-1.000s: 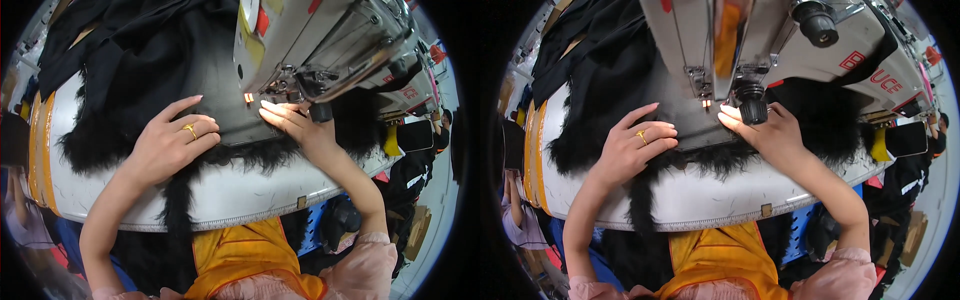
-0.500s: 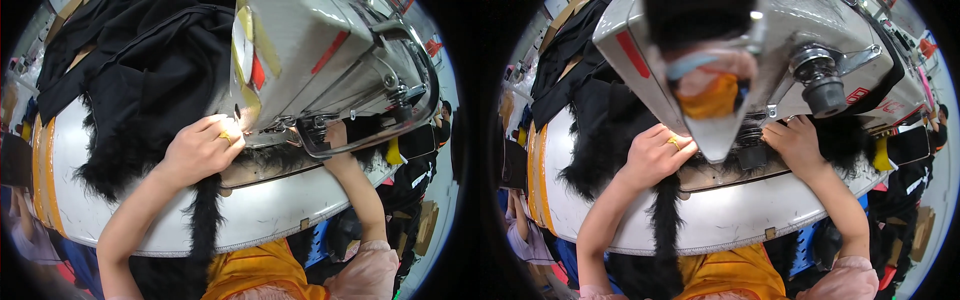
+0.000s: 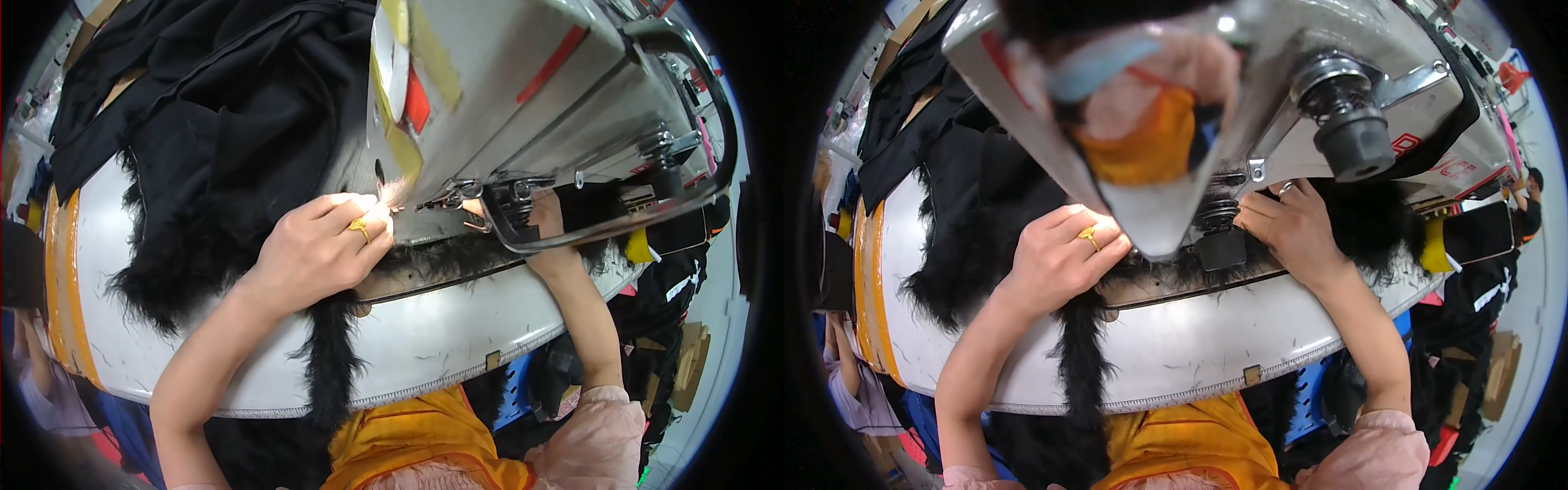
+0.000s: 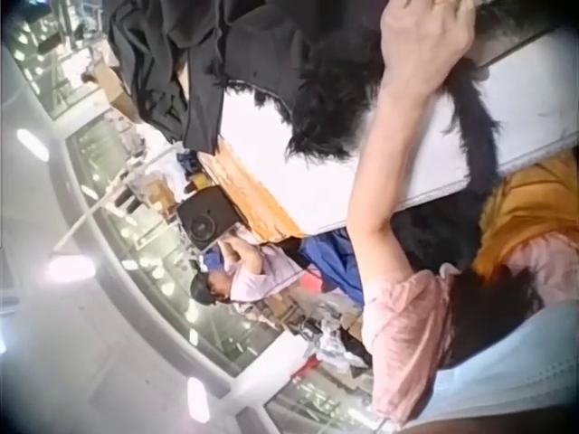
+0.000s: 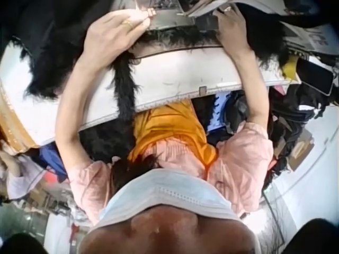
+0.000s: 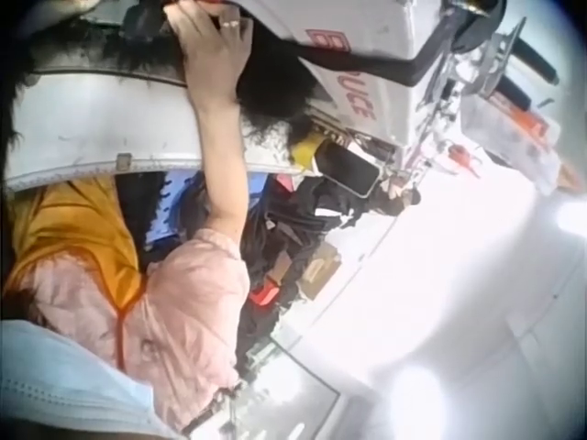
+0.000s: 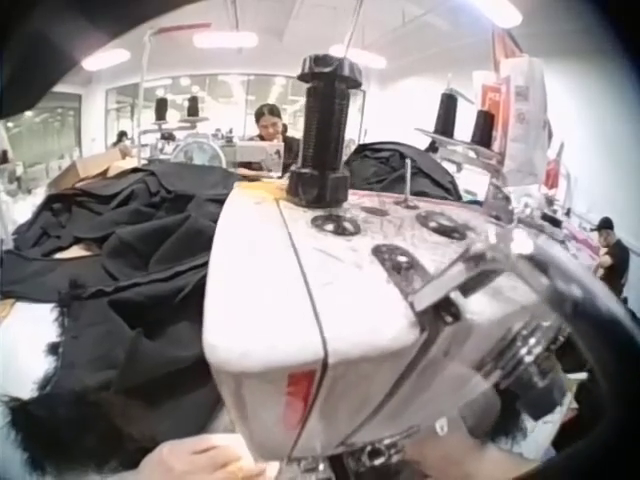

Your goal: Sewing a fur trim strip onto a black garment using an industrial sewing machine.

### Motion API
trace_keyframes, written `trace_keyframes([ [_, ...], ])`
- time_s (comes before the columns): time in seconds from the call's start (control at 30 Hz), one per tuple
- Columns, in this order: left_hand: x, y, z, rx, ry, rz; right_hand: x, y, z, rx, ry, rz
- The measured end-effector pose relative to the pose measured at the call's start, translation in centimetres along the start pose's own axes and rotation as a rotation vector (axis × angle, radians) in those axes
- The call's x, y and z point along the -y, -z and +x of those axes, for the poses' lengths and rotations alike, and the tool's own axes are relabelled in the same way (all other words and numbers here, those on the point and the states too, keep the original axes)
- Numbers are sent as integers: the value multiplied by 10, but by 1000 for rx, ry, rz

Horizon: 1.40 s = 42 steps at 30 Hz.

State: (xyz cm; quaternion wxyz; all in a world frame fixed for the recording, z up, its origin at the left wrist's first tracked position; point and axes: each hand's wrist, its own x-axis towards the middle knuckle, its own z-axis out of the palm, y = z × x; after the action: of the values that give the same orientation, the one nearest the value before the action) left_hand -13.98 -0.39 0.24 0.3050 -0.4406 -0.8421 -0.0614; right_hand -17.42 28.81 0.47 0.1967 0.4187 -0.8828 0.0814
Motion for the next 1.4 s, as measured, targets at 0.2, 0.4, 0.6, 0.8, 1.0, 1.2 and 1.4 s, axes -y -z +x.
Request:
trace_keyframes([
  [0.2,2,12,7,15,327,-35,0,-9,1,-118,-15,90],
  [0.4,-3,24,-17,58,55,123,4,15,-6,102,-23,143],
  [0.6,-18,40,-27,127,141,52,37,49,6,380,162,-102],
  [0.8,-2,43,-24,283,167,-164,59,2,14,152,174,-56],
  [1.0,-5,50,-47,132,26,-78,63,0,8,6,107,-163],
  [1.2,-7,39,-12,209,65,-89,43,2,10,27,83,-222],
  [1.4,-9,42,-20,222,56,-70,27,-4,10,-84,148,-252],
])
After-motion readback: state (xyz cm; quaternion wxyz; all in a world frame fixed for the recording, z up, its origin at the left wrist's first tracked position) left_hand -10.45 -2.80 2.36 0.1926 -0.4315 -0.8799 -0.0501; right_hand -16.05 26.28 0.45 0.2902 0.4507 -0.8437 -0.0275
